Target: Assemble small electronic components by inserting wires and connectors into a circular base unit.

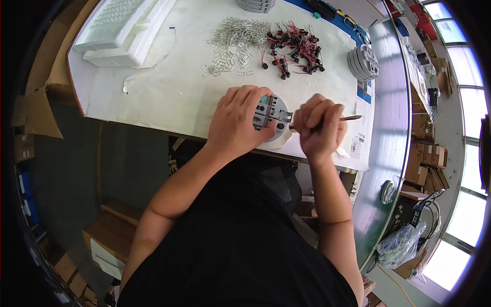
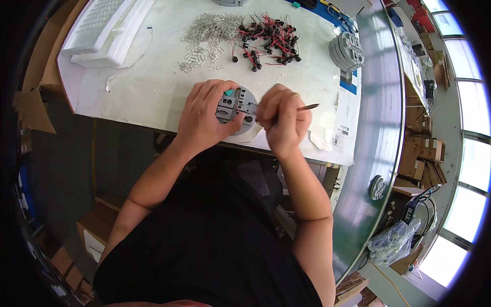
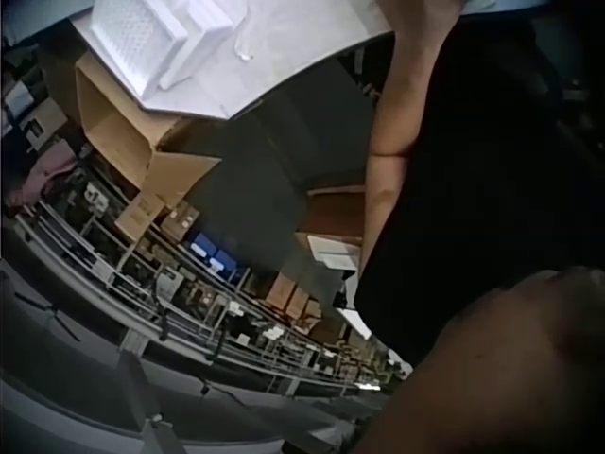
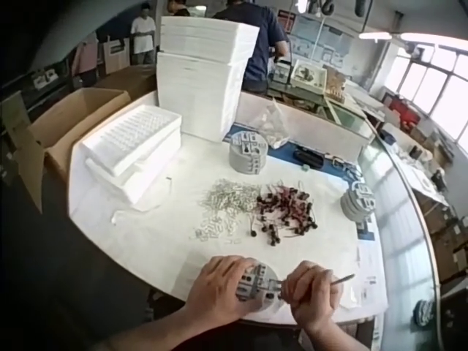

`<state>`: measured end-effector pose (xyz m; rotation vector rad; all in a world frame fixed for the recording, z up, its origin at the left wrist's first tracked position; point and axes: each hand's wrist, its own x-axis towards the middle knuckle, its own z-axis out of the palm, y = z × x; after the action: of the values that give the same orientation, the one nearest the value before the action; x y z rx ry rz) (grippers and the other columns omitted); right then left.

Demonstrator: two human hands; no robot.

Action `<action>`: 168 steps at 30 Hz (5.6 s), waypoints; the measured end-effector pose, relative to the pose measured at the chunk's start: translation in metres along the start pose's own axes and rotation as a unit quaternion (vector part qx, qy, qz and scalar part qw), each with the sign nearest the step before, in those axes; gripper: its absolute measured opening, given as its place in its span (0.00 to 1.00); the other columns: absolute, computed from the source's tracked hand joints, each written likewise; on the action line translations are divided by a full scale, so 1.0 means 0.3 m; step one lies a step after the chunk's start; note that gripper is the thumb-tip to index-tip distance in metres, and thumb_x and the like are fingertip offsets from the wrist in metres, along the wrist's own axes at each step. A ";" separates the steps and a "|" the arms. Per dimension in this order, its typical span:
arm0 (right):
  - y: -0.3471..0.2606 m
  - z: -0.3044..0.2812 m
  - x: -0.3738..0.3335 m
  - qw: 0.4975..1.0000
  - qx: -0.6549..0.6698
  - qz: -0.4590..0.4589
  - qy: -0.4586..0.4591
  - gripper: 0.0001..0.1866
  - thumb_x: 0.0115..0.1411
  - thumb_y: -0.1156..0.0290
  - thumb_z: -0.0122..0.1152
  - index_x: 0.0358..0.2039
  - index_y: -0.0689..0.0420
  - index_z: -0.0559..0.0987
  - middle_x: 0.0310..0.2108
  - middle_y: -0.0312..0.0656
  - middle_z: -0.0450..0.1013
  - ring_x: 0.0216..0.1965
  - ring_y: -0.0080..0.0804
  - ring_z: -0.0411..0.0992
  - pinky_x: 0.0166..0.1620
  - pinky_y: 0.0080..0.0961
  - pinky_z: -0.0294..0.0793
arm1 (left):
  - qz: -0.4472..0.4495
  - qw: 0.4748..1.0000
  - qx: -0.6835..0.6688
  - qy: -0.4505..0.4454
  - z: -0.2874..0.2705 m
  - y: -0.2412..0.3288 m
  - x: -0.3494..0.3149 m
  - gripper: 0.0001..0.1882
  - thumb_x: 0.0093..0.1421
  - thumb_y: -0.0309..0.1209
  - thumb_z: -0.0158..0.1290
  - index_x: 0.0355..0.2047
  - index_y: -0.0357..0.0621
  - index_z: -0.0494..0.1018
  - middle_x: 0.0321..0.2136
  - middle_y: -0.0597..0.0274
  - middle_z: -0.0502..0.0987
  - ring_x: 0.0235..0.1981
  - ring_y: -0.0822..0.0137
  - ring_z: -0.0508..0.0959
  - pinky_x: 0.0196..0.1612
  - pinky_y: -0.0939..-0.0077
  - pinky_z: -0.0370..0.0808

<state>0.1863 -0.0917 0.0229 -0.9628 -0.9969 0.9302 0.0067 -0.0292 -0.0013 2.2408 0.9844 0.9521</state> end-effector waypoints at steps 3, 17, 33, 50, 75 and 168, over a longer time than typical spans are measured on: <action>0.070 0.044 0.002 0.996 0.011 -0.086 -0.022 0.29 0.81 0.60 0.42 0.22 0.61 0.70 0.21 0.39 0.69 0.18 0.21 0.59 0.24 0.21 0.60 | -0.001 1.000 -0.018 0.002 -0.006 -0.002 -0.003 0.29 0.51 0.33 0.68 0.54 0.47 0.74 0.50 0.60 0.78 0.53 0.52 0.76 0.59 0.60 0.73; -0.027 0.088 0.108 0.960 -0.279 0.009 -0.032 0.14 0.72 0.68 0.58 0.30 0.64 0.81 0.24 0.42 0.72 0.21 0.33 0.71 0.27 0.27 0.69 | 0.033 0.998 -0.033 0.042 -0.016 -0.014 -0.027 0.25 0.56 0.32 0.67 0.54 0.47 0.75 0.48 0.56 0.78 0.50 0.50 0.77 0.55 0.58 0.75; 0.082 0.095 0.344 0.749 -0.616 -0.029 -0.243 0.09 0.60 0.69 0.71 0.39 0.57 0.85 0.35 0.42 0.81 0.35 0.35 0.80 0.39 0.36 0.77 | 0.050 0.998 -0.030 -0.019 -0.155 -0.047 -0.071 0.37 0.52 0.34 0.72 0.63 0.45 0.73 0.55 0.52 0.76 0.55 0.51 0.77 0.58 0.59 0.76; -0.012 -0.072 0.210 0.879 -0.386 0.262 -0.095 0.11 0.62 0.69 0.71 0.36 0.65 0.83 0.28 0.34 0.78 0.28 0.17 0.71 0.32 0.20 0.71 | 0.039 0.995 -0.078 -0.045 -0.063 -0.023 -0.046 0.41 0.50 0.35 0.74 0.64 0.44 0.71 0.53 0.55 0.75 0.56 0.52 0.77 0.59 0.58 0.77; -0.020 -0.083 0.181 0.889 -0.351 0.280 -0.088 0.12 0.64 0.68 0.72 0.38 0.65 0.84 0.29 0.33 0.78 0.29 0.15 0.71 0.33 0.19 0.70 | -0.030 0.981 -0.192 -0.006 -0.076 -0.059 0.030 0.19 0.64 0.26 0.63 0.55 0.40 0.76 0.40 0.54 0.83 0.41 0.51 0.84 0.46 0.63 0.81; -0.265 -0.072 0.090 0.759 -0.594 0.190 -0.185 0.20 0.70 0.56 0.62 0.26 0.59 0.81 0.21 0.53 0.77 0.27 0.59 0.76 0.33 0.51 0.74 | -0.064 0.988 -0.090 -0.111 -0.004 0.017 0.064 0.53 0.45 0.43 0.78 0.70 0.46 0.68 0.34 0.57 0.82 0.29 0.67 0.82 0.36 0.70 0.80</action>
<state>0.2279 -0.0942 0.0988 -2.1671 -1.8506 0.7610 0.0173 -0.0171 0.0104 2.0546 0.8929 0.6892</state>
